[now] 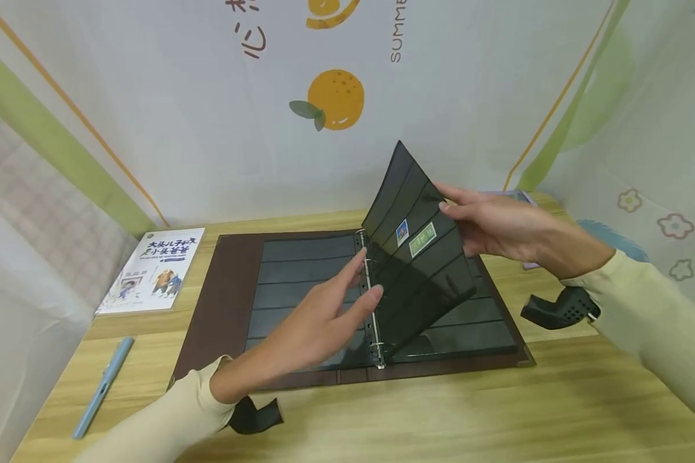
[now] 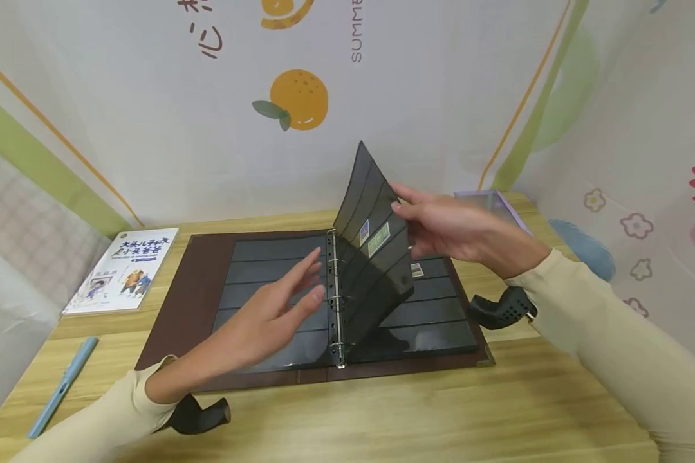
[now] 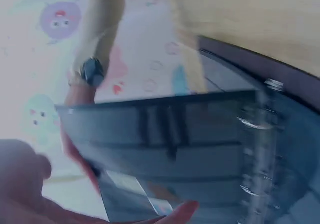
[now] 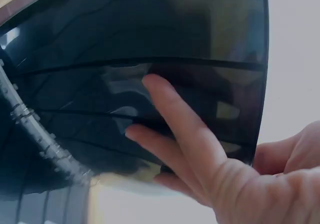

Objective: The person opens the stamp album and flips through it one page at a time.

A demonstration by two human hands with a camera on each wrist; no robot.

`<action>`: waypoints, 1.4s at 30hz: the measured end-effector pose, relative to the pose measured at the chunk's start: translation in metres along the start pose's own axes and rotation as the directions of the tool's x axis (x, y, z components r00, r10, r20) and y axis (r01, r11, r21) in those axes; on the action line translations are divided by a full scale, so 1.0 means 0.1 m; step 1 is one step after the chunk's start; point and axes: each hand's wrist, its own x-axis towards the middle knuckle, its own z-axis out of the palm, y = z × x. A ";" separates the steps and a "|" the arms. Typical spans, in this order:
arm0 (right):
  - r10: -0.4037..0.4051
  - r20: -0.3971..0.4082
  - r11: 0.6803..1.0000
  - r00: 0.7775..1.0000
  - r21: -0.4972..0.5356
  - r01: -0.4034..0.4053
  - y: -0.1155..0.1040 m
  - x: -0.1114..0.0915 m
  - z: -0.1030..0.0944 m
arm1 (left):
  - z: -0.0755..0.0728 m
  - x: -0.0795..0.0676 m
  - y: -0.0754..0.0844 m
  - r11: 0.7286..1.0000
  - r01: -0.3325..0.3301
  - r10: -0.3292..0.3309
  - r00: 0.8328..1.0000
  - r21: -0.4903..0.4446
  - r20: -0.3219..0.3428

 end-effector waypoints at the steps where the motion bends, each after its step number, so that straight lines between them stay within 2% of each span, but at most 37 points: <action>1: 0.009 -0.008 1.000 1.000 -0.007 -0.009 -0.06 0.02 0.05 | -0.01 0.03 0.07 1.000 -0.004 0.004 1.000 -0.022 -0.010; 5: 0.027 -0.002 0.999 1.000 -0.030 -0.027 -0.24 0.12 0.22 | -0.06 0.18 0.30 0.999 0.001 -0.003 0.999 -0.038 -0.041; 10: 0.052 0.010 0.992 0.999 -0.112 -0.051 -0.33 0.23 0.39 | -0.16 0.31 0.52 0.996 0.057 -0.059 0.998 -0.066 -0.028; 14: 0.083 0.042 0.988 0.996 -0.138 -0.076 -0.32 0.32 0.51 | -0.24 0.30 0.60 0.995 0.082 -0.082 0.997 -0.061 -0.001; 18: 0.067 0.075 0.993 0.995 -0.101 -0.059 -0.24 0.37 0.56 | -0.32 0.22 0.62 0.994 0.100 -0.099 0.995 -0.044 0.018; 20: 0.033 0.066 0.986 0.997 -0.166 -0.022 -0.15 0.38 0.54 | -0.35 0.19 0.62 0.994 0.103 -0.103 0.995 -0.044 0.018; 21: 0.009 0.053 0.972 0.999 -0.236 0.004 -0.07 0.38 0.53 | -0.37 0.18 0.61 0.993 0.111 -0.110 0.994 -0.042 0.022; 22: -0.026 0.040 0.940 0.999 -0.339 0.038 0.03 0.38 0.53 | -0.38 0.17 0.61 0.993 0.113 -0.112 0.993 -0.045 0.024; 23: -0.066 0.029 0.890 0.997 -0.451 0.072 0.15 0.38 0.52 | -0.39 0.16 0.60 0.992 0.115 -0.114 0.993 -0.047 0.025; 24: -0.101 0.031 0.821 0.994 -0.562 0.101 0.29 0.38 0.51 | -0.39 0.15 0.58 0.992 0.114 -0.113 0.993 -0.046 0.024; 25: -0.121 0.028 0.740 0.992 -0.664 0.109 0.43 0.38 0.51 | -0.40 0.14 0.58 0.992 0.116 -0.115 0.993 -0.046 0.021; 28: -0.144 0.042 0.503 0.989 -0.857 0.110 0.91 0.33 0.53 | -0.39 0.12 0.55 0.990 0.124 -0.122 0.992 -0.064 0.025; 29: -0.125 0.054 0.454 0.991 -0.885 0.106 1.04 0.31 0.53 | -0.38 0.11 0.55 0.990 0.126 -0.125 0.992 -0.070 0.022; 31: -0.073 0.065 0.381 0.995 -0.920 0.088 1.24 0.28 0.52 | -0.38 0.10 0.55 0.986 0.139 -0.137 0.990 -0.091 0.021; 33: -0.052 0.086 0.339 0.995 -0.935 0.099 1.37 0.25 0.50 | -0.39 0.08 0.53 0.981 0.150 -0.149 0.989 -0.121 0.017; 34: -0.037 0.088 0.333 0.995 -0.938 0.095 1.40 0.24 0.49 | -0.40 0.07 0.52 0.979 0.154 -0.153 0.988 -0.136 0.014; 38: -0.039 0.102 0.337 0.994 -0.935 0.109 1.43 0.24 0.48 | -0.52 0.01 0.42 0.968 0.181 -0.187 0.982 -0.173 -0.021; 42: -0.039 0.115 0.322 0.993 -0.939 0.121 1.42 0.26 0.48 | -0.69 -0.08 0.25 0.959 0.221 -0.236 0.970 -0.176 -0.064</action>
